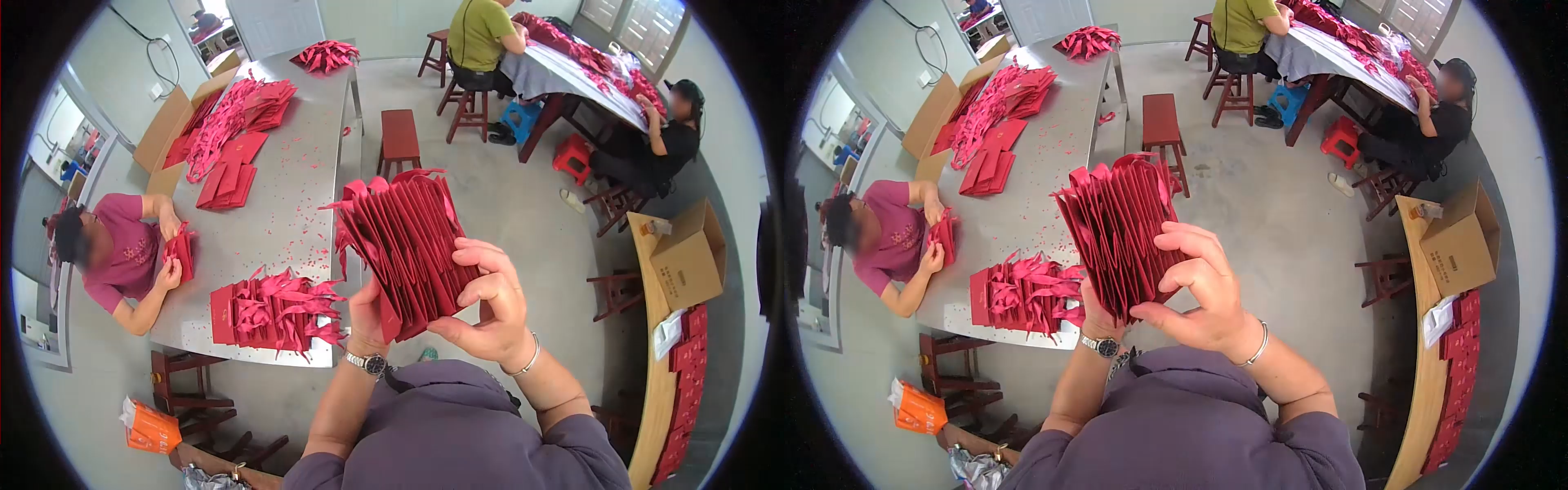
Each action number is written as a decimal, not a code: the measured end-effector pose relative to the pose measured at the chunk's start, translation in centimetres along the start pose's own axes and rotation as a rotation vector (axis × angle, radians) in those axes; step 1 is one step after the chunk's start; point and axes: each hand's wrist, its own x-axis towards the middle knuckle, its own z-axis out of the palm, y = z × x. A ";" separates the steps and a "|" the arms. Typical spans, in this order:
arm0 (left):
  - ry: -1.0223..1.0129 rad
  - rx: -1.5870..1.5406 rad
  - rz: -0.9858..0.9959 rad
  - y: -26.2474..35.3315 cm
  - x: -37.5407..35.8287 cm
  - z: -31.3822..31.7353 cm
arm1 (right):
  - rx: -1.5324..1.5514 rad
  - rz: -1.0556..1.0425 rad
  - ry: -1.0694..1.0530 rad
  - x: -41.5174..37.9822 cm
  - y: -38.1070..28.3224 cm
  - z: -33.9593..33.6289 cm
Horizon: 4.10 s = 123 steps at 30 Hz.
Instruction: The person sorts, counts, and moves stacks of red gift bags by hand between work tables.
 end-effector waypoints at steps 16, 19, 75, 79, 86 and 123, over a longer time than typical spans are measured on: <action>0.160 -0.026 0.005 -1.5 0.3 1.0 | -0.141 0.020 -0.089 -0.6 0.5 -0.5; 0.235 -0.084 0.055 0.0 -1.0 0.4 | -0.053 0.036 -0.100 -0.5 1.4 0.7; 0.654 0.583 -0.060 18.5 -35.4 -7.6 | 0.171 -0.295 -1.194 1.1 -10.9 36.1; 0.462 0.791 -0.032 15.7 -35.0 -6.4 | 0.156 -0.203 -1.104 -1.7 -10.9 32.5; 0.548 0.749 -0.027 13.2 -35.5 -4.6 | -0.034 -0.110 -0.865 0.1 -11.4 28.0; 0.424 0.035 -0.751 -17.4 -13.4 -1.2 | -0.210 0.935 0.697 -20.2 -9.5 -17.3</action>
